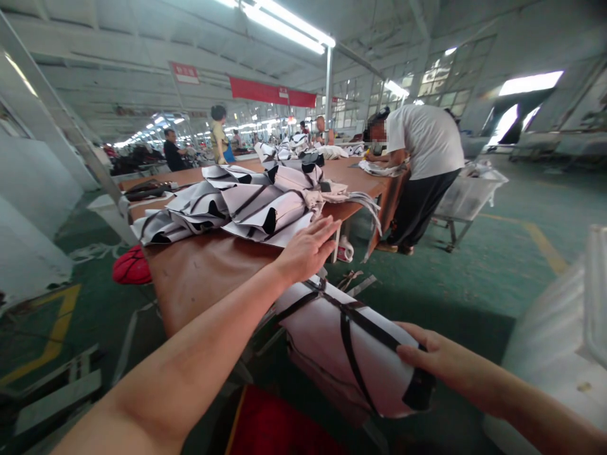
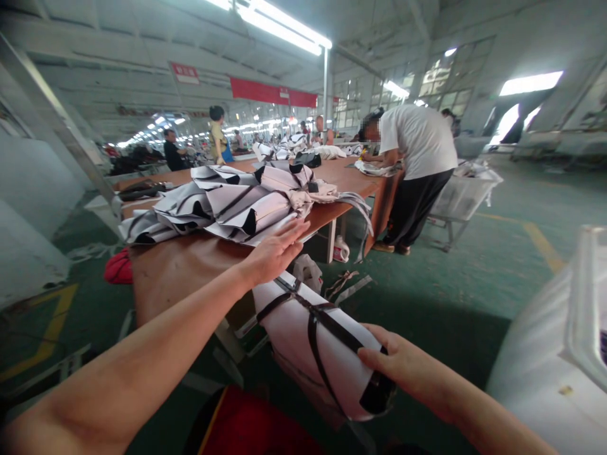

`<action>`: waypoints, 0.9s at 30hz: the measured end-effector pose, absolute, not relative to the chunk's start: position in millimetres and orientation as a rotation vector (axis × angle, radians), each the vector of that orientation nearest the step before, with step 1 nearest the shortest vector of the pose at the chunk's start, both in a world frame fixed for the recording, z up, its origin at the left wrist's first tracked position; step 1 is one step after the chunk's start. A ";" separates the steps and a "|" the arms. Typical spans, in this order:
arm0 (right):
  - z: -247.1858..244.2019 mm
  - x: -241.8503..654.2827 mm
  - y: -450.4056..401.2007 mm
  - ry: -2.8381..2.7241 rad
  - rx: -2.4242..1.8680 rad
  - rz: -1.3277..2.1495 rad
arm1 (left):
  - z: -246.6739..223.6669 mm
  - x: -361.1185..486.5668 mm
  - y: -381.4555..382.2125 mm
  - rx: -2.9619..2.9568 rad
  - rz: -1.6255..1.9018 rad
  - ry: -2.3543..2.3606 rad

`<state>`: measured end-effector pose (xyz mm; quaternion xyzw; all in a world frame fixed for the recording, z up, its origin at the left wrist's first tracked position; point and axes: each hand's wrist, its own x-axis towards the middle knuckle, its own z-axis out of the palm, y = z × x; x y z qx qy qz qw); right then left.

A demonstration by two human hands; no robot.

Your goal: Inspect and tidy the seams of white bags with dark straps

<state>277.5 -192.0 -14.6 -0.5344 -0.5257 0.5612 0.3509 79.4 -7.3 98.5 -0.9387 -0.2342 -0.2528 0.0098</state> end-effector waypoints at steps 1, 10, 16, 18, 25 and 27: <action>-14.8 277.6 -192.3 -1.355 -1.389 1.451 | 96.7 90.6 -4.6 -2.896 -0.823 -0.721; -20.1 280.7 -191.6 -1.373 -1.386 1.392 | 22.9 114.1 -4.6 -2.943 -0.281 -0.758; -18.8 285.5 -203.4 -1.355 -1.439 1.301 | 30.2 118.1 -0.2 -2.980 0.135 -0.950; -9.3 289.0 -201.8 -1.394 -1.575 1.127 | 29.1 121.2 -1.9 -2.971 0.164 -0.982; 40.5 241.6 -138.8 -1.529 -1.863 0.257 | 26.9 128.0 -29.8 -2.959 0.088 -0.915; 32.7 221.5 -121.2 -1.569 -2.014 0.164 | 26.1 125.9 -27.0 -2.959 0.074 -0.906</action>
